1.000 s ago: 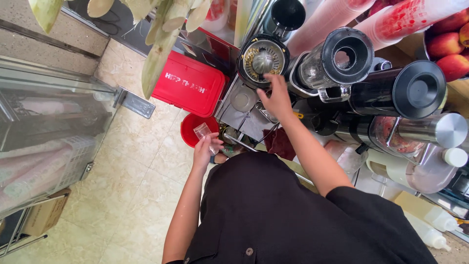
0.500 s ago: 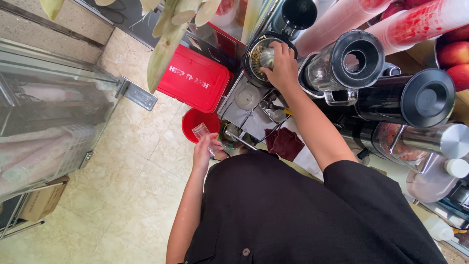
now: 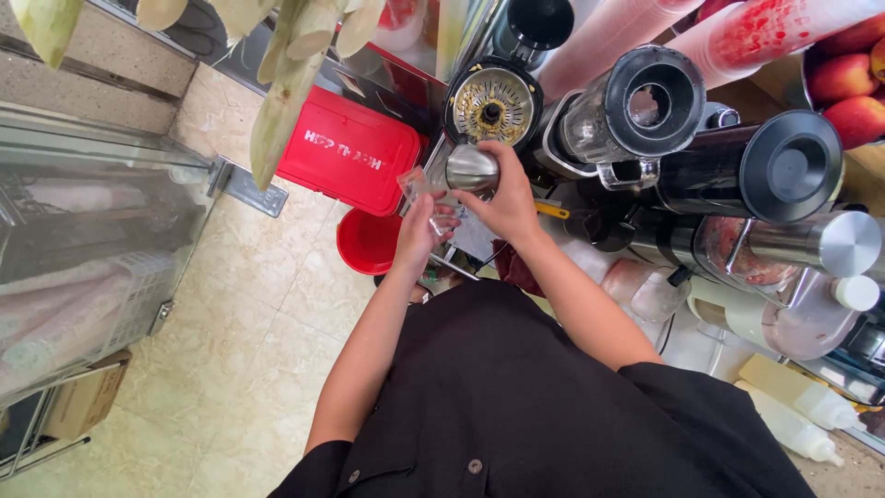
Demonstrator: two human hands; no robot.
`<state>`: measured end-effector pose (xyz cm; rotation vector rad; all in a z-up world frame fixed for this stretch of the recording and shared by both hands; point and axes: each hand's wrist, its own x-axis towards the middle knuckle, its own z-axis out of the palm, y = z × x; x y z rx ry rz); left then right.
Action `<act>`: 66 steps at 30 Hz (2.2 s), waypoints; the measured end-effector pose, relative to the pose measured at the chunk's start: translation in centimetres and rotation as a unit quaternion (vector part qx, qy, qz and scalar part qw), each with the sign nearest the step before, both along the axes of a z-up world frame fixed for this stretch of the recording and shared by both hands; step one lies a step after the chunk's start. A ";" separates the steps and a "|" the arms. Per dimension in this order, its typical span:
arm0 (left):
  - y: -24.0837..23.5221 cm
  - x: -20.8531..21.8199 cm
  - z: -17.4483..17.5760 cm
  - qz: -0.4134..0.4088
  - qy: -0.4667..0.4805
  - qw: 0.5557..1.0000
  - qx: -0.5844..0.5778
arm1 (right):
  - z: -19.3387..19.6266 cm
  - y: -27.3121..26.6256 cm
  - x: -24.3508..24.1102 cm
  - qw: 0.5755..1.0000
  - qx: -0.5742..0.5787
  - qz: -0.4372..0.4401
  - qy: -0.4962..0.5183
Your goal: Clean blender parts and components after use.
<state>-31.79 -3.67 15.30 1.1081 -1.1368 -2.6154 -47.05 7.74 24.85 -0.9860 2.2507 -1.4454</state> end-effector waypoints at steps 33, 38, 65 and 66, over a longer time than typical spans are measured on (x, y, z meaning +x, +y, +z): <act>2.5 3.3 -8.2 -0.010 0.022 1.000 0.005 | -1.7 2.7 4.5 0.991 0.047 0.105 0.069; 2.3 5.3 -7.4 0.029 0.032 0.996 0.079 | -2.4 2.3 3.9 0.979 0.079 0.182 -0.044; 1.9 7.5 -4.5 0.096 0.142 0.959 0.227 | -0.6 0.9 3.0 0.961 -0.032 0.270 -0.049; 1.9 7.6 -4.6 0.114 0.150 0.945 0.268 | -1.3 1.3 2.5 0.950 -0.045 0.278 -0.133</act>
